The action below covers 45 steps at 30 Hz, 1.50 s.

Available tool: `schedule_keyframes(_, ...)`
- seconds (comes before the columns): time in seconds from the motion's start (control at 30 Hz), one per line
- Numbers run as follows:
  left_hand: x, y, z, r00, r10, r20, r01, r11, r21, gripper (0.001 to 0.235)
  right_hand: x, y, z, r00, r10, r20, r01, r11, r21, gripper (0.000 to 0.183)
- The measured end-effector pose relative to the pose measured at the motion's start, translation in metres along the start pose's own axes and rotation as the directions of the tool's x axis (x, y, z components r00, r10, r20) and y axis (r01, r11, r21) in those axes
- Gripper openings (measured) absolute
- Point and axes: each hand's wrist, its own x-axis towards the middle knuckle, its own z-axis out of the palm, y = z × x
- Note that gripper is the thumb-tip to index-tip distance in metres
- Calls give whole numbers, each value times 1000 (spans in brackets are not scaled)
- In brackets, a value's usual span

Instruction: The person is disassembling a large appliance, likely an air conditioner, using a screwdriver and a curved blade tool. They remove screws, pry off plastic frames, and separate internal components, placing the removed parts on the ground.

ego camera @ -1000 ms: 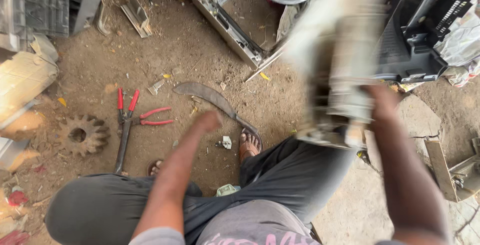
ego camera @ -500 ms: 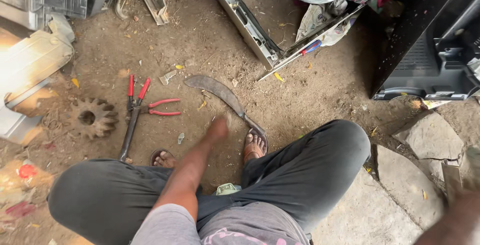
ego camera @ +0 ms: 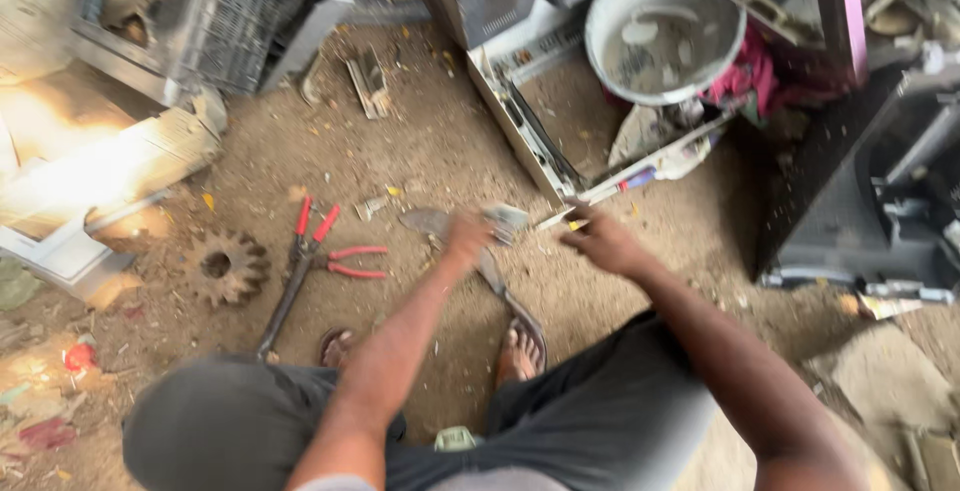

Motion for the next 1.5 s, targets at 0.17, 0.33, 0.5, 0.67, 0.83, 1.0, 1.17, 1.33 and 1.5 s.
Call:
schedule_keyframes(0.17, -33, 10, 64, 964, 24, 264, -44, 997, 68, 53, 38, 51, -3, 991, 136, 15, -127, 954, -272, 38)
schedule_keyframes(0.33, 89, 19, -22, 999, -24, -48, 41, 916, 399, 37, -18, 144, -106, 854, 459, -246, -455, 427, -782, 50)
schedule_keyframes(0.5, 209, 17, -170, 807, 297, -511, 193, 685, 703, 66, -127, 184, -95, 636, 647, -421, -765, 457, -455, 53)
schedule_keyframes(0.67, 299, 65, -197, 842, 121, -525, 261, 761, 593, 53, -148, 126, -76, 625, 587, -515, -771, 567, -289, 61)
schedule_keyframes(0.83, 320, 69, -201, 785, 198, -588, 251, 765, 593, 38, -109, 56, -31, 765, 413, -494, -594, 748, -296, 71)
schedule_keyframes(1.0, 221, 23, -142, 708, 421, -567, 119, 720, 684, 25, -18, -10, -11, 904, 427, 27, -323, 723, -611, 71)
schedule_keyframes(1.17, 37, 3, 36, 941, -91, -325, 35, 984, -173, 25, 59, 2, 4, 851, 524, 38, -525, 851, 26, 78)
schedule_keyframes(1.33, -95, 43, 161, 831, 439, 342, -540, 786, 302, 13, 48, 61, -20, 733, 618, -284, -420, 741, 524, 59)
schedule_keyframes(1.5, -74, 175, 150, 357, 800, 482, -886, 128, 445, 46, -83, 115, -105, 554, 489, -674, -614, 787, 66, 38)
